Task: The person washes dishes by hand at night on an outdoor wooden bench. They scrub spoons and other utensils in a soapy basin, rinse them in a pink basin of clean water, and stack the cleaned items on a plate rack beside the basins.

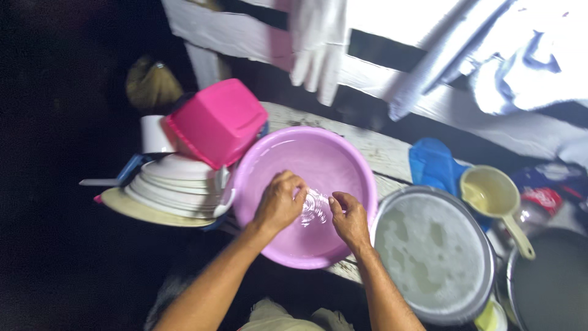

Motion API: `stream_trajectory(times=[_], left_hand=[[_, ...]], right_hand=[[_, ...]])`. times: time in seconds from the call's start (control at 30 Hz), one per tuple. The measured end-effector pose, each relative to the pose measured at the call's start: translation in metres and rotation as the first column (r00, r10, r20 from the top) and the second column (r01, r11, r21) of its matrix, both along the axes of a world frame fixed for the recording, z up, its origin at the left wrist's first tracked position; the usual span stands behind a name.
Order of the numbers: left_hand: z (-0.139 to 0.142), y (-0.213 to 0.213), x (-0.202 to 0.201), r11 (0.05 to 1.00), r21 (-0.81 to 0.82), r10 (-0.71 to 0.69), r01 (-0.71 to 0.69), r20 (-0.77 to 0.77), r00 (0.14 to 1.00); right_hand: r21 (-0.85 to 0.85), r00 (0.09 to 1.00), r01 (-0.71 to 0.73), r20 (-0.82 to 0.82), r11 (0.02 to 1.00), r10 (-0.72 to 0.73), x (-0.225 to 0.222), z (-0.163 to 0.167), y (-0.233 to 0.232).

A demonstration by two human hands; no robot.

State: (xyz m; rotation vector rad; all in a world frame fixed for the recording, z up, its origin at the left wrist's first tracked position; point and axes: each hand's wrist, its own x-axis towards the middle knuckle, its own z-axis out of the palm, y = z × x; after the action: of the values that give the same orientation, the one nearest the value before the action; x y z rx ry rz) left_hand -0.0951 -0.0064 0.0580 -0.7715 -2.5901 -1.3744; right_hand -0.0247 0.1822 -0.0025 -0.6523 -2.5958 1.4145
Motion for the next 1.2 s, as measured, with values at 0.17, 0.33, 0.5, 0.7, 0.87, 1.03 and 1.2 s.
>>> stream_trajectory(times=[0.17, 0.33, 0.5, 0.7, 0.87, 1.03, 1.2], left_hand=[[-0.030, 0.066, 0.046, 0.992, -0.038, -0.113, 0.117, 0.101, 0.989], [-0.043, 0.130, 0.096, 0.954, 0.005, -0.297, 0.301, 0.182, 0.937], [-0.058, 0.196, 0.141, 0.882, -0.083, -0.419, 0.465, 0.317, 0.851], [-0.103, 0.260, 0.171, 0.808, -0.184, -0.513, 0.559, 0.245, 0.823], [-0.145, 0.290, 0.181, 0.744, -0.394, -0.499, 0.540, 0.209, 0.841], [-0.157, 0.304, 0.188, 0.742, -0.407, -0.483, 0.533, 0.227, 0.846], [-0.148, 0.311, 0.188, 0.711, -0.450, -0.448, 0.540, 0.302, 0.841]], right_hand=[[0.014, 0.982, 0.166, -0.097, 0.986, -0.164, 0.044, -0.018, 0.052], [0.221, 0.947, 0.307, -0.167, 0.926, -0.274, 0.098, -0.046, 0.119], [0.391, 0.944, 0.305, -0.002, 0.869, -0.330, 0.158, -0.075, 0.188], [0.429, 0.824, 0.131, 0.455, 0.894, -0.339, 0.186, -0.086, 0.235], [0.277, 0.718, 0.126, 0.637, 0.953, -0.280, 0.186, -0.091, 0.259], [0.447, 0.750, -0.049, 0.607, 0.893, -0.263, 0.189, -0.116, 0.278], [0.421, 0.762, 0.061, 0.567, 0.905, -0.315, 0.195, -0.140, 0.296]])
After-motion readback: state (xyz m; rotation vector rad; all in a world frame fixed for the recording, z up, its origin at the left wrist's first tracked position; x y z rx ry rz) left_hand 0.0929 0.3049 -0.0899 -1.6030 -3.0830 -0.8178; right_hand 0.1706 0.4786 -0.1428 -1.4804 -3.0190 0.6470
